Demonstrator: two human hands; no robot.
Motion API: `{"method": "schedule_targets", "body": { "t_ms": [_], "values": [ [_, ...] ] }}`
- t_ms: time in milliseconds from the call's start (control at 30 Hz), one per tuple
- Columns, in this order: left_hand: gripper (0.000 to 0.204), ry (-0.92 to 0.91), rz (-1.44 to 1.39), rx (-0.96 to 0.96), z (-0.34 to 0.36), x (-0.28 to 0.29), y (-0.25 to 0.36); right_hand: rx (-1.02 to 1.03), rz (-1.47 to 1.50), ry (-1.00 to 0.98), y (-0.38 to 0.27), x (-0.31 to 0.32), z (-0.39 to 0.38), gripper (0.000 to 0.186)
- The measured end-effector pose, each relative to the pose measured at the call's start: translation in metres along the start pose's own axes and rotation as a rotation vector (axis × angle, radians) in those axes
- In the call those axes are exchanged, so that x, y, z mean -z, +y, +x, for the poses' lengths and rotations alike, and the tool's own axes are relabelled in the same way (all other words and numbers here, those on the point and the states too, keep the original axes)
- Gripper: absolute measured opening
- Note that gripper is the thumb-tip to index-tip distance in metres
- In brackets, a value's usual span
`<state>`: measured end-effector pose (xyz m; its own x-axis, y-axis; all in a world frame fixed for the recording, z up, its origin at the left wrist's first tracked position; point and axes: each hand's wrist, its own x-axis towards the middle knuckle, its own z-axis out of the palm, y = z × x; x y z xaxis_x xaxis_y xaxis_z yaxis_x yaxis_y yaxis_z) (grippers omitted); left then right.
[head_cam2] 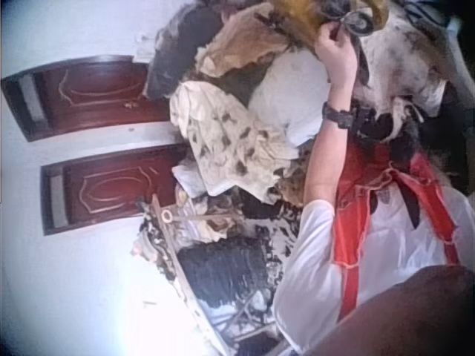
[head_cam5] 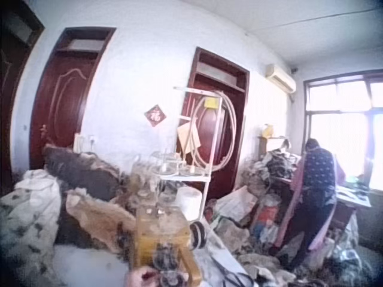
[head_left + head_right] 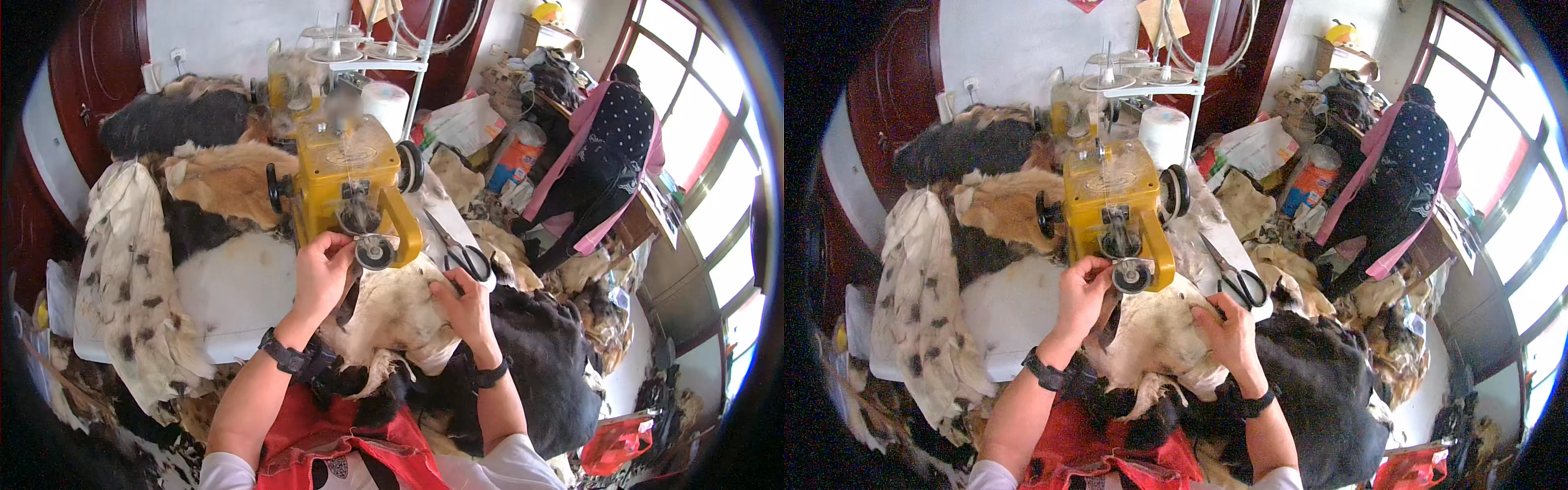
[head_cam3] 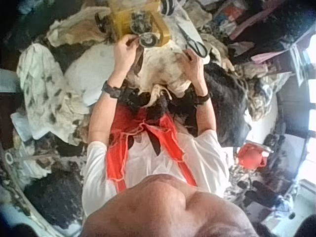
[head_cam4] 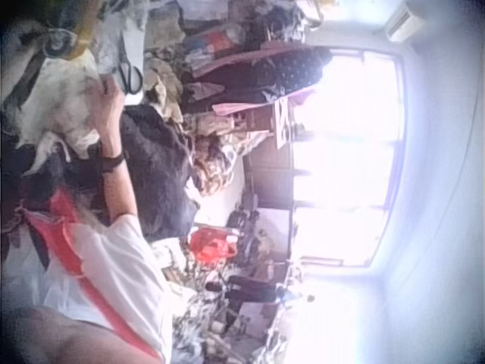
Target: Sewing animal pelts together using a fur sewing machine and spreading out processed skins on a workbench.
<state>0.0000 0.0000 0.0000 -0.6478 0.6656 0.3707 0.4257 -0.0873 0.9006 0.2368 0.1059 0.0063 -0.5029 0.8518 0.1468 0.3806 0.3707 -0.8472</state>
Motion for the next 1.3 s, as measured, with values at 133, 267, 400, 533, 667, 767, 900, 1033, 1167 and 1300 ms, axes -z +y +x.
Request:
{"method": "schedule_targets", "body": {
  "t_ms": [133, 267, 400, 533, 667, 767, 900, 1033, 1167, 1300],
  "values": [
    [0.014, -0.045, -0.135, 0.055, 0.003, 0.015, 0.001, 0.166, -0.087, 0.054, 0.003, -0.004, 0.001, 0.033],
    [0.027, 0.305, 0.494, -0.582, 0.034, 0.056, 0.01, 0.168, -0.184, 0.065, -0.011, -0.009, 0.003, 0.037],
    [0.041, 0.15, 0.589, -0.582, 0.075, 0.093, -0.007, 0.232, -0.223, 0.16, -0.003, -0.018, -0.003, 0.037],
    [0.043, -0.034, 0.56, -0.531, 0.088, 0.094, -0.017, 0.033, 0.037, 0.066, 0.044, -0.046, -0.045, 0.029],
    [0.042, 0.088, 0.534, -0.555, 0.088, 0.086, -0.029, 0.005, 0.015, -0.026, 0.088, -0.075, -0.115, 0.019],
    [0.041, 0.266, 0.486, -0.591, 0.056, 0.083, -0.012, 0.093, -0.114, -0.105, 0.051, -0.049, -0.137, 0.014],
    [0.023, -0.091, 0.148, -0.265, -0.03, 0.085, -0.005, 0.744, -0.312, -0.276, -0.012, -0.035, -0.139, 0.041],
    [0.022, -0.085, -0.054, -0.048, -0.124, 0.113, -0.007, 0.666, -0.05, -0.6, -0.003, -0.036, -0.155, 0.043],
    [0.023, 0.224, -0.26, 0.219, -0.241, 0.175, -0.049, 0.47, -0.304, -0.514, -0.021, -0.038, -0.124, 0.043],
    [0.012, 0.067, 0.249, 0.469, -0.309, 0.193, -0.075, 0.809, -0.096, -0.399, -0.02, -0.109, -0.099, 0.044]
  ]
}}
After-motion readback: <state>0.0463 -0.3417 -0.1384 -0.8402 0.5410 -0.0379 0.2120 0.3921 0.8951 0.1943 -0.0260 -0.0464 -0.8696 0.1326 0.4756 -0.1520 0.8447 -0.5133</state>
